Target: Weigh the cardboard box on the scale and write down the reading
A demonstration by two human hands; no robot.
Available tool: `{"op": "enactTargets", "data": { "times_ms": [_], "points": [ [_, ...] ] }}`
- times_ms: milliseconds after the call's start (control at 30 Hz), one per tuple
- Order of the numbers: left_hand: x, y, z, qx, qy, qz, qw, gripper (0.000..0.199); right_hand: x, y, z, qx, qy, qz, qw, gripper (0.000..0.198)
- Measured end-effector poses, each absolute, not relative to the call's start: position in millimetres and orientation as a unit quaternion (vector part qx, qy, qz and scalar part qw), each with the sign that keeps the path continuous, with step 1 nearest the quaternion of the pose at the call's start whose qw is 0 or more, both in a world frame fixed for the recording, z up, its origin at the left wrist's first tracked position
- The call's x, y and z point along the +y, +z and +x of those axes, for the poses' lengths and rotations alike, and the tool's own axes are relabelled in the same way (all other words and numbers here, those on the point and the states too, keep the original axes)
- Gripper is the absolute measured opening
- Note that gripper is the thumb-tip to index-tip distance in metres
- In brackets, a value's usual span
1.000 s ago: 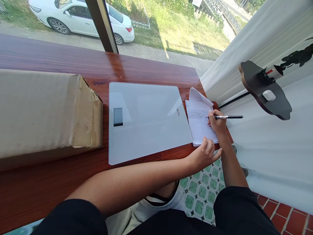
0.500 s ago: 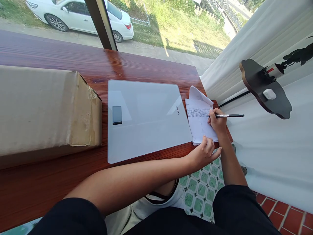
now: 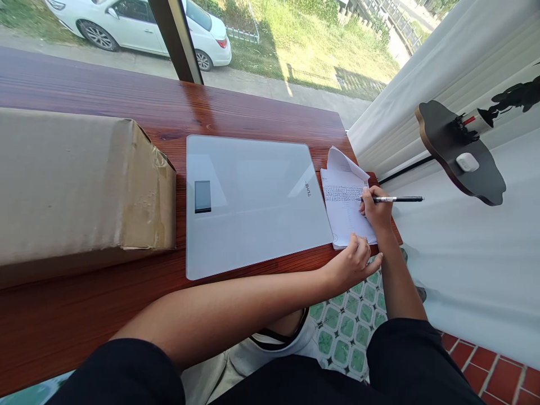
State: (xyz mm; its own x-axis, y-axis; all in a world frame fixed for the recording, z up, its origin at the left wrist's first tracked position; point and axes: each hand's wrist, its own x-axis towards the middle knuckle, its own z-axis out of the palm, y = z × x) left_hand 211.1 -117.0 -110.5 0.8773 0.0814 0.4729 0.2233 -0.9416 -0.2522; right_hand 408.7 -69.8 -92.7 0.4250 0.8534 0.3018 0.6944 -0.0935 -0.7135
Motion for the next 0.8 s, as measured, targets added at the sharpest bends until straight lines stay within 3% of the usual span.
{"op": "enactTargets", "data": {
  "times_ms": [800],
  "points": [
    [-117.5, -110.6, 210.0, -0.083, -0.237, -0.956, 0.150, 0.049, -68.8, -95.7, 411.5, -0.525, 0.089, -0.733, 0.423, 0.035]
  ]
}}
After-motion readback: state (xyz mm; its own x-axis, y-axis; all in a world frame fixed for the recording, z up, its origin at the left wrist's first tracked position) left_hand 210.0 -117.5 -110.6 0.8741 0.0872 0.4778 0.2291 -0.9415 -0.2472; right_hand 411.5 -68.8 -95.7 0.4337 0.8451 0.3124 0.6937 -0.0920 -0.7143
